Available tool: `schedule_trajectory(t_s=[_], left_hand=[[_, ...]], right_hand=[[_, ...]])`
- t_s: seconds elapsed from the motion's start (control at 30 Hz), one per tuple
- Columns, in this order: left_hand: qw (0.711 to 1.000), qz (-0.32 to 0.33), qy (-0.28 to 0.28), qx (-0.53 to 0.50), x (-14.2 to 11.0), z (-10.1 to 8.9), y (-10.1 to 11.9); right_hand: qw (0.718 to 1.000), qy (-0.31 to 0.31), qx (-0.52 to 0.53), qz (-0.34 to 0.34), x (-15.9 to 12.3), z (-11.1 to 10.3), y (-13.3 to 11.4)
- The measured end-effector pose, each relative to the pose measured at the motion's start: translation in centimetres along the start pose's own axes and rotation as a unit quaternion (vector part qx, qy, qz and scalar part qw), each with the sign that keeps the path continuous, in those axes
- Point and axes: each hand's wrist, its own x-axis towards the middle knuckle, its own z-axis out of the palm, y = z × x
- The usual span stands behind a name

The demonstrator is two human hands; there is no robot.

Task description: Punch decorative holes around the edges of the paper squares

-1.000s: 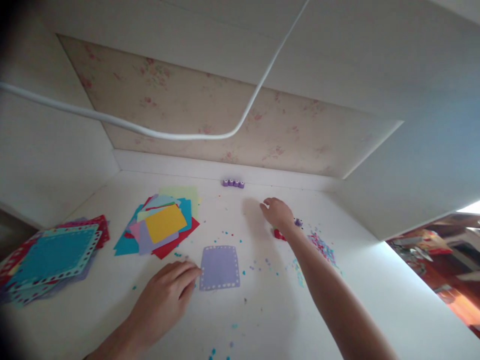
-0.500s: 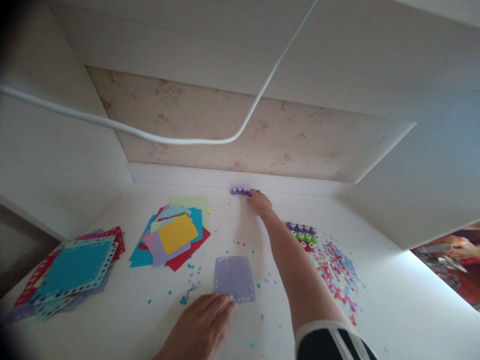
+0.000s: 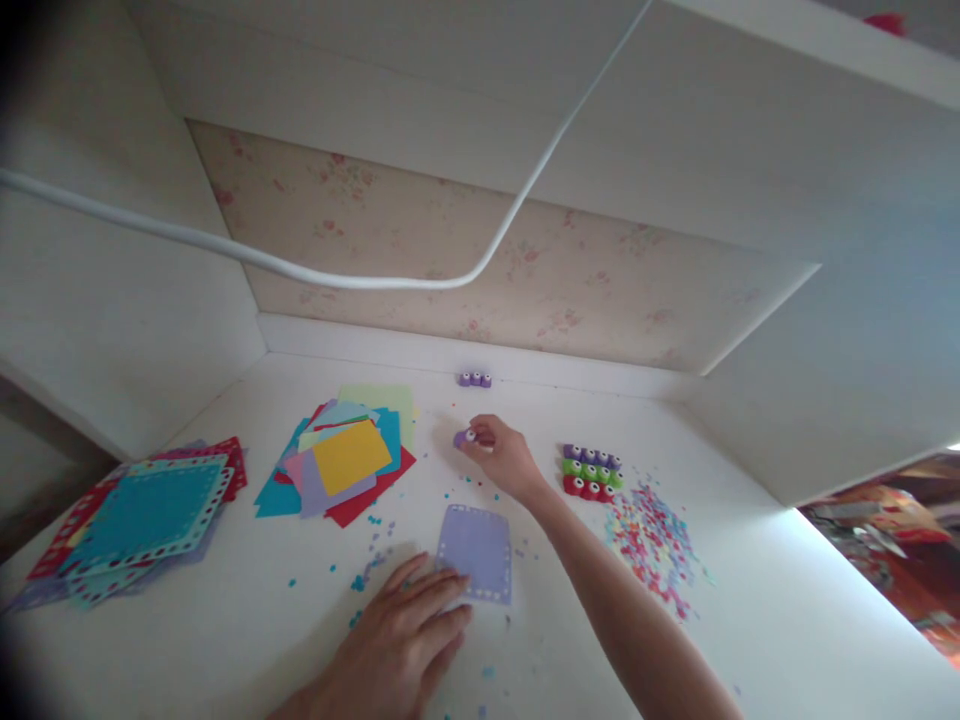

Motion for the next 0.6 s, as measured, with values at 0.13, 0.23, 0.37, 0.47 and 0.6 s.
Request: schedule_trajectory(t_s=[0.13, 0.23, 0.37, 0.47, 0.6], left_hand=[[0.995, -0.096, 0.033, 0.005, 0.4, -1.4, -0.7], [0.985, -0.153, 0.067, 0.035, 0.3, -2.0, -2.4], [0.981, -0.185, 0.056, 0.033, -0.1, -1.7, -3.9], [0.982, -0.182, 0.031, 0.039, -0.1, -1.2, -4.0], [0.984, -0.175, 0.014, 0.024, 0.1, -1.0, -4.1]], right_hand=[[0.983, -0.11, 0.084, -0.123, -6.7, 2.0, -2.8], [0.975, -0.146, 0.041, -0.16, -9.5, 2.8, -3.8], [0.981, -0.103, -0.009, -0.165, -10.7, 1.7, -3.0], [0.989, -0.037, -0.078, -0.123, -11.5, 0.2, -0.9], [0.986, -0.023, -0.144, -0.079, -12.9, -0.6, 2.2]])
